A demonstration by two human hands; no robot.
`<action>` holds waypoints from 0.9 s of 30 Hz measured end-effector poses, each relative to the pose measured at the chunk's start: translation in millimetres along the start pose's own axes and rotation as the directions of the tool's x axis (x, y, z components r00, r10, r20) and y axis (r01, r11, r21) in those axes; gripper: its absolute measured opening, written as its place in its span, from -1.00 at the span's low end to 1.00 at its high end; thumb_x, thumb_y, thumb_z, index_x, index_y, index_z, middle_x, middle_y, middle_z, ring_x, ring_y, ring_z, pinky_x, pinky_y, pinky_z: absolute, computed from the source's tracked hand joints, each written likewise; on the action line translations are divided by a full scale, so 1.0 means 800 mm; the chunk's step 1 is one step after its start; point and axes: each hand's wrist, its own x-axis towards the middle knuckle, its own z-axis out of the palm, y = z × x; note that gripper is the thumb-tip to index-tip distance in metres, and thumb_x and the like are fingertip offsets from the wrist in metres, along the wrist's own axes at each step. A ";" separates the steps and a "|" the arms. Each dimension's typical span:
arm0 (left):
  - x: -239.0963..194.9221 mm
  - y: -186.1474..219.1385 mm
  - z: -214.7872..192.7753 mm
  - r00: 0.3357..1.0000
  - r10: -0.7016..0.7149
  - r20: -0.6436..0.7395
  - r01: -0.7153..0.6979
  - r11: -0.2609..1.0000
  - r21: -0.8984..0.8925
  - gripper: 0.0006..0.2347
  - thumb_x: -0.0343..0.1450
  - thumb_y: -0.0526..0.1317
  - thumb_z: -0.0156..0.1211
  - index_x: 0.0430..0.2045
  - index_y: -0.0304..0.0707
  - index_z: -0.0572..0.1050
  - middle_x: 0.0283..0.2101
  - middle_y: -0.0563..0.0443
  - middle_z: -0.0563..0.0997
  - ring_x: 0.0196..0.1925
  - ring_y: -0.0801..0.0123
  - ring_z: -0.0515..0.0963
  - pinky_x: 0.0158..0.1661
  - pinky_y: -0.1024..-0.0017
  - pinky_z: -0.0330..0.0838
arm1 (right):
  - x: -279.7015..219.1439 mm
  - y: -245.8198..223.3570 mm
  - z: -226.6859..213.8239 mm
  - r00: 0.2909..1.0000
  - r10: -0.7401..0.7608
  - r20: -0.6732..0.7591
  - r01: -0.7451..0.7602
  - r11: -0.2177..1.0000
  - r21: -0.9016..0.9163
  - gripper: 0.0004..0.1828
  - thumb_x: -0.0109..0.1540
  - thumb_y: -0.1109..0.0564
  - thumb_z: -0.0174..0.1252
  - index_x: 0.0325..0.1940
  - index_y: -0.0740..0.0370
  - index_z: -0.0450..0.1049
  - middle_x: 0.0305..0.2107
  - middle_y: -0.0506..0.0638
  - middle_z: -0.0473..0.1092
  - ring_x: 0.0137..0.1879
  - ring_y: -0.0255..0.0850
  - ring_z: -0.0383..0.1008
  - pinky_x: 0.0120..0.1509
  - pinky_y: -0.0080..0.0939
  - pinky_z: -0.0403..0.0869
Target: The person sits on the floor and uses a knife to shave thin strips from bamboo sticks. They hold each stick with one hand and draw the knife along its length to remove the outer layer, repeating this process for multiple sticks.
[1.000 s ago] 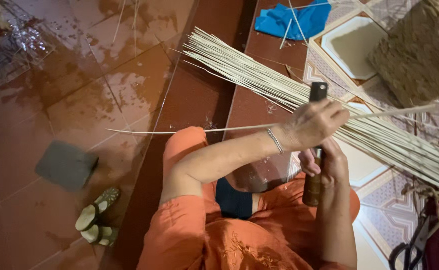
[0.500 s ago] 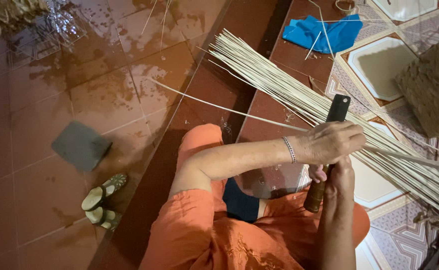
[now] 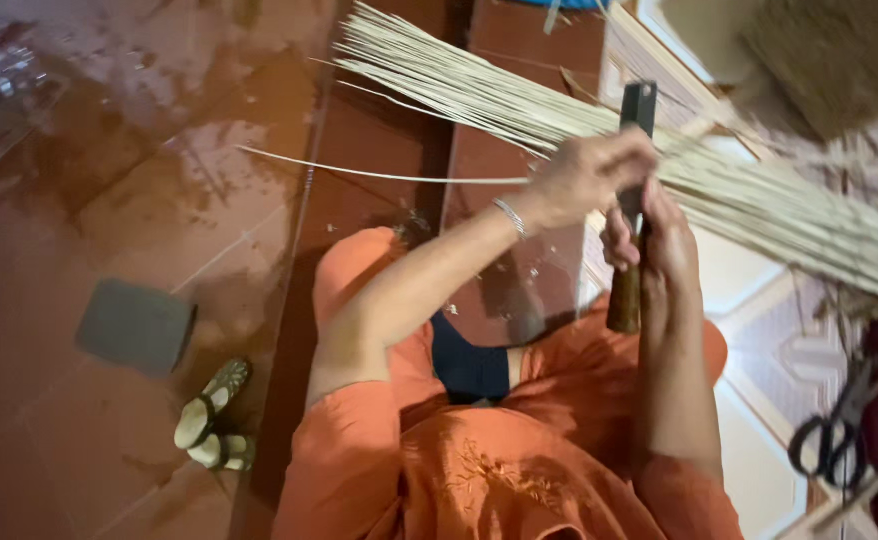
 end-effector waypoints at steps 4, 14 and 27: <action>0.013 -0.010 -0.028 0.991 -0.036 -0.128 -0.006 0.949 -0.316 -0.86 0.58 -0.11 0.01 -0.11 -0.07 0.47 -0.22 0.08 0.61 -0.19 0.51 0.67 -0.26 0.51 0.62 | 0.007 -0.012 -0.037 1.000 0.002 -0.019 0.001 0.985 0.171 -0.60 0.52 -0.21 -0.07 0.14 0.16 0.32 -0.62 -0.08 0.20 -0.64 -0.40 0.05 -0.60 -0.39 0.11; -0.012 0.013 -0.182 0.890 -0.131 -0.438 -0.082 0.897 -0.434 -0.69 0.63 0.04 -0.09 -0.20 -0.20 0.45 -0.29 -0.02 0.59 -0.34 0.39 0.59 -0.35 0.40 0.57 | 0.000 0.001 -0.163 0.999 0.028 -0.041 -0.005 0.884 0.468 -0.50 0.51 -0.25 -0.08 0.23 0.20 0.40 -0.61 -0.12 0.15 -0.61 -0.42 0.07 -0.57 -0.44 0.19; -0.043 0.033 -0.300 0.754 -0.084 -0.651 -0.257 0.875 -0.410 -0.62 0.64 -0.05 0.01 0.30 -0.18 0.18 -0.14 -0.19 0.59 -0.31 0.13 0.63 -0.28 0.24 0.61 | -0.023 -0.031 -0.170 0.970 -0.145 -0.194 0.202 0.927 0.316 -0.52 0.57 -0.28 -0.17 0.20 0.09 0.44 -0.65 -0.13 0.15 -0.65 -0.41 0.04 -0.59 -0.41 0.11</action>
